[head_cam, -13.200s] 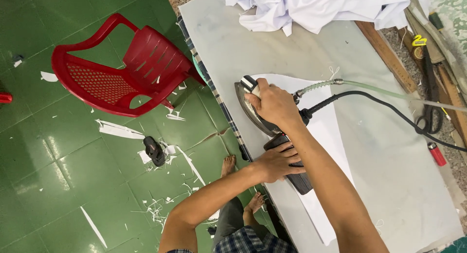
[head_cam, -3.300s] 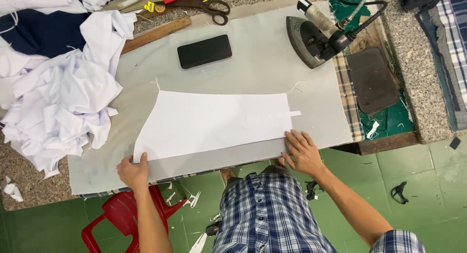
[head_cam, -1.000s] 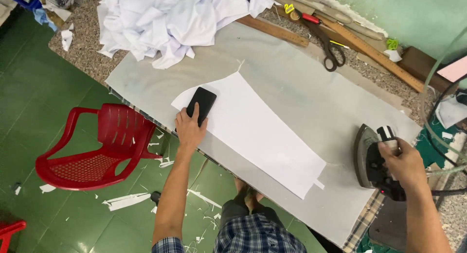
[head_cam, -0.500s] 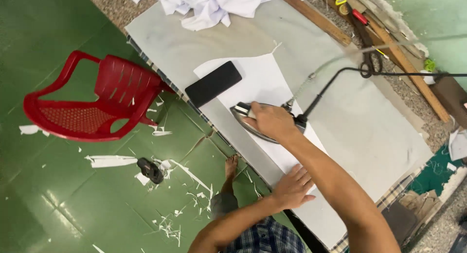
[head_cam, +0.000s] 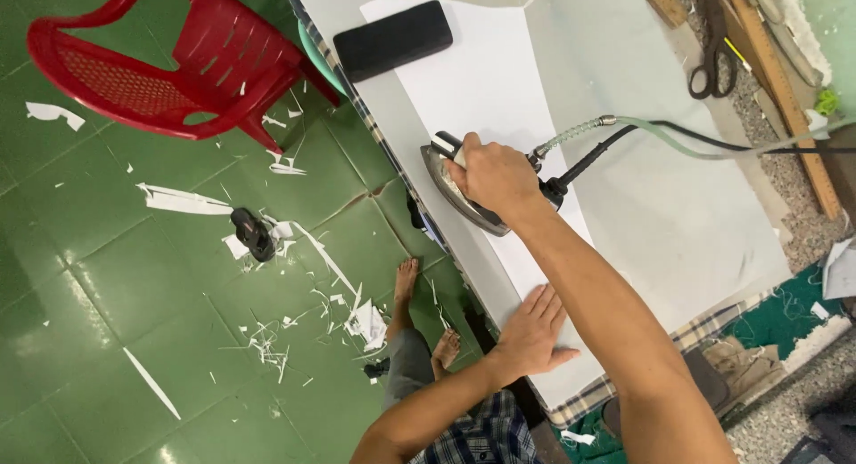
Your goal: The person irons a piece of white fabric on a workstation and then uses scissors to cut it along a specific line.
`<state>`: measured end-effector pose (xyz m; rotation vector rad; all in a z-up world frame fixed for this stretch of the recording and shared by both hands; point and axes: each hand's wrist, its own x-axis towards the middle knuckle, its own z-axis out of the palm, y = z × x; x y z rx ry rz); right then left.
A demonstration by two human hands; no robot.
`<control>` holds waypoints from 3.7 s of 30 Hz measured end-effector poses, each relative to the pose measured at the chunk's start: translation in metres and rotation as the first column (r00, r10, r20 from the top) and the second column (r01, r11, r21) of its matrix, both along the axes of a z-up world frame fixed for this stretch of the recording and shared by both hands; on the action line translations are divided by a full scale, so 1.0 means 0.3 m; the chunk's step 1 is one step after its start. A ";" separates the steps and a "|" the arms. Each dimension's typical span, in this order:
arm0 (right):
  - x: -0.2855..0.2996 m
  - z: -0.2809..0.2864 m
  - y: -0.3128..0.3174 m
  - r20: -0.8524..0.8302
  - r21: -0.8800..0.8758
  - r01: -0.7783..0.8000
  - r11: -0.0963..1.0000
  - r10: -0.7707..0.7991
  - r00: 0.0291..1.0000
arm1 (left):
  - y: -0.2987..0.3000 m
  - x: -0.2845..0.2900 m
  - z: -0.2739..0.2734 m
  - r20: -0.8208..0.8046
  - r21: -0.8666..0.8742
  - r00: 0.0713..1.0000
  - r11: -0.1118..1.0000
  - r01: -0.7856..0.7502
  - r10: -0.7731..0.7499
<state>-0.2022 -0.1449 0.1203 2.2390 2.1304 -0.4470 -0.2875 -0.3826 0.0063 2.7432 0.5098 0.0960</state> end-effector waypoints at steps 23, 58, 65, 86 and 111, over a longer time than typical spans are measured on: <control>0.024 0.165 -0.365 -0.046 -0.083 0.063 0.995 -0.067 0.997 | -0.064 0.005 -0.092 0.439 0.154 0.894 0.988 0.029 -0.095; -0.042 0.116 -0.536 -0.057 -0.142 0.471 0.870 -0.483 0.874 | 1.522 -0.194 0.167 0.372 0.412 0.925 0.881 -0.234 0.071; -0.093 0.145 -0.609 -0.028 -0.168 0.581 0.796 -0.593 0.805 | 1.671 -0.212 0.064 0.212 0.420 0.970 0.885 -0.201 0.119; -0.075 0.167 -0.622 -0.151 -0.360 0.610 0.706 -0.689 0.708 | 1.346 -0.095 0.199 -0.492 -0.010 0.831 0.956 0.292 -0.259; -0.107 0.230 -1.154 -0.069 -0.368 0.885 0.283 -0.958 0.278 | 0.519 0.026 0.314 -0.446 -0.164 0.669 0.789 0.592 -0.595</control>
